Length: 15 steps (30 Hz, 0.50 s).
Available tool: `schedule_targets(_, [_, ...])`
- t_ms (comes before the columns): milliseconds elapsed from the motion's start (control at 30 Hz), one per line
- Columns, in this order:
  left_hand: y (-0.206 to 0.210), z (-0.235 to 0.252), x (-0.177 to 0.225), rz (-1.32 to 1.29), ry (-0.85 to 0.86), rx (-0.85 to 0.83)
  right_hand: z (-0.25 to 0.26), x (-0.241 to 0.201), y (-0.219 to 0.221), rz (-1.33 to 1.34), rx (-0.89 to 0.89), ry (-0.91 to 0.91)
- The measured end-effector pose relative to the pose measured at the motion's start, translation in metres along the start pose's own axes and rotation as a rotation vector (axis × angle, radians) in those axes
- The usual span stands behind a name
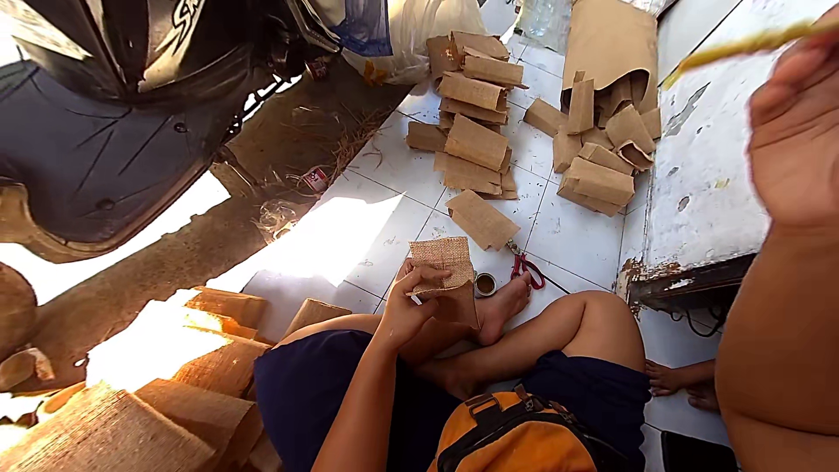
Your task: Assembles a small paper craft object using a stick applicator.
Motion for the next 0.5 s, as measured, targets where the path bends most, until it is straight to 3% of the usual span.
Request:
schedule_targets(100, [0.003,-0.001,0.0,-0.055,-0.012,-0.056,-0.05,0.028,0.036,0.003,0.01,0.158])
schedule_targets(267, [0.008,-0.002,0.0,-0.105,-0.01,-0.131,-0.127,0.087,0.056,0.036,0.055,0.345])
schedule_targets(500, [0.012,-0.002,0.0,-0.156,-0.011,-0.172,-0.158,0.11,0.066,-0.033,0.068,0.368])
Point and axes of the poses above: each hand's wrist, its own z-axis towards the middle knuckle, its own y-axis out of the palm, x = y × z, the point moved 6 cm from there along z, towards the middle knuckle, and after that the axes turned 10 degrees about -y, right-handed, at the moved point
